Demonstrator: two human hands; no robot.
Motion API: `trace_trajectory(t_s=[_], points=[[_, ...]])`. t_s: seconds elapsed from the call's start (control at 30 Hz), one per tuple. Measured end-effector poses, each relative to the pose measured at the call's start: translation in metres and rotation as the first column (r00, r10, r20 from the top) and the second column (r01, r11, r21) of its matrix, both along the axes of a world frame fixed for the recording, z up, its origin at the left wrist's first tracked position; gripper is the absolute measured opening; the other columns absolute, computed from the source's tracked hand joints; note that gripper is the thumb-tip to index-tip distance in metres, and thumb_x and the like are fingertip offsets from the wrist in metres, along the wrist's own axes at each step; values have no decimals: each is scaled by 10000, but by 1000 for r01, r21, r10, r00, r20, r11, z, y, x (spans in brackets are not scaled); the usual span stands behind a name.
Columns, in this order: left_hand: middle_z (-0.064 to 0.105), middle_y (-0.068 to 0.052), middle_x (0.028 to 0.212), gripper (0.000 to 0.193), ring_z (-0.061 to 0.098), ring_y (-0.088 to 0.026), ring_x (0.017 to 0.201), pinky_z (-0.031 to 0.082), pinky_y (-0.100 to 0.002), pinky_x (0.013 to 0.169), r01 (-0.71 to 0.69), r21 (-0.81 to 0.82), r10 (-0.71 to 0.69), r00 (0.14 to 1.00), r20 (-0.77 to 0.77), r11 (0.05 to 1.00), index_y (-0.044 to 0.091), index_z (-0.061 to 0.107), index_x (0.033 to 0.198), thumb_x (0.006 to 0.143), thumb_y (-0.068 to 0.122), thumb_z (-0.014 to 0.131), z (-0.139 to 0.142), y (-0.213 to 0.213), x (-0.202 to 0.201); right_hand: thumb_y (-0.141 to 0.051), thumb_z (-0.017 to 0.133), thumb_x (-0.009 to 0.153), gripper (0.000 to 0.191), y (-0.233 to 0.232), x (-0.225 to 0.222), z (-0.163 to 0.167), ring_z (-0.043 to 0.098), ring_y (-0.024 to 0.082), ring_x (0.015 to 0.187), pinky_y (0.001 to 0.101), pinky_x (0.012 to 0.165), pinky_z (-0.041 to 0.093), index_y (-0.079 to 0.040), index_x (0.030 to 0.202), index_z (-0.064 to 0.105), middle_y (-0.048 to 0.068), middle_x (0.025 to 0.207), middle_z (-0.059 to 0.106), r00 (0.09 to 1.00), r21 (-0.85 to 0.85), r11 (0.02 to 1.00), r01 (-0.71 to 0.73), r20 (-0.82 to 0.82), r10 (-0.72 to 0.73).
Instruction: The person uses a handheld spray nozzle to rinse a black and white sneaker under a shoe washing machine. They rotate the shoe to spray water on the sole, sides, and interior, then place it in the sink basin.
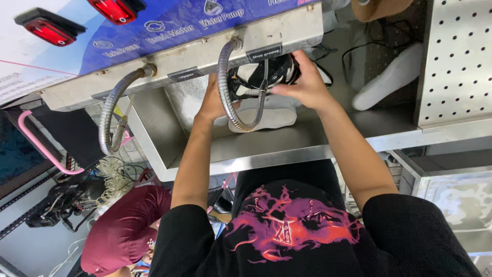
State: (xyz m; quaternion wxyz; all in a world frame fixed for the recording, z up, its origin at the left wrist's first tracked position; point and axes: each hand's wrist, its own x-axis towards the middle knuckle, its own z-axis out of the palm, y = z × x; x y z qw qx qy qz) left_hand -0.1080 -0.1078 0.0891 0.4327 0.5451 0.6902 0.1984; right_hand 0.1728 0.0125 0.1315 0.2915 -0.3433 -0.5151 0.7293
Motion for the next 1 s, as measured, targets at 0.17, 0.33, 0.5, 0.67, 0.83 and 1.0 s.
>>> trace_trajectory(t_s=[0.17, 0.33, 0.5, 0.67, 0.83, 1.0], points=[[629, -161, 1290, 904, 624, -310, 1198, 510, -373, 1075, -11, -159, 24, 997, 79, 987, 69, 455, 1457, 682, 182, 907, -24, 10, -1, -212, 993, 655, 690, 20, -28, 5, 701, 244, 1124, 377, 1030, 535, -28, 1234, 665, 93, 1191, 737, 944, 323, 947, -2, 313, -104], [512, -223, 1399, 1073, 523, -364, 1338, 460, -430, 1125, 32, 153, -43, 997, 68, 988, 45, 339, 1514, 635, 75, 953, -35, 21, 21, -243, 1044, 653, 701, 27, -33, 16, 701, 303, 1132, 411, 1025, 523, -24, 1219, 693, 131, 1196, 739, 948, 482, 876, 15, 271, -165], [471, -218, 1423, 1182, 458, -326, 1343, 400, -441, 1114, -108, 104, 57, 911, 408, 989, -5, 315, 1471, 526, 81, 1020, -26, 34, 56, -270, 1036, 523, 754, 19, -43, 20, 680, 350, 1035, 429, 929, 510, 5, 1138, 698, 174, 1105, 724, 909, 498, 867, -10, 366, -200], [722, -94, 1148, 662, 687, -200, 1075, 565, -348, 972, -183, -94, 205, 829, 520, 979, 16, 656, 1239, 646, 53, 948, -22, 55, 63, -203, 980, 694, 504, 17, -45, 17, 722, 176, 997, 345, 962, 574, -52, 1114, 746, 82, 1076, 787, 939, 190, 981, 41, 329, -103], [722, -76, 1162, 545, 678, -181, 1074, 546, -316, 954, -250, -140, 285, 785, 550, 958, 0, 695, 1211, 716, 39, 918, -37, 61, 74, -142, 932, 687, 599, 5, -49, 8, 641, 92, 981, 270, 884, 535, -50, 1164, 581, 23, 1063, 652, 784, 145, 776, 614, 0, -620], [695, -65, 1189, 542, 645, -186, 1063, 547, -331, 896, -337, -193, 379, 673, 635, 922, 0, 680, 1250, 753, 40, 892, -56, 62, 79, -121, 844, 841, 268, 6, -41, -16, 723, 149, 797, 307, 726, 562, 39, 1030, 740, 108, 896, 783, 817, 120, 917, 380, 422, -394]])
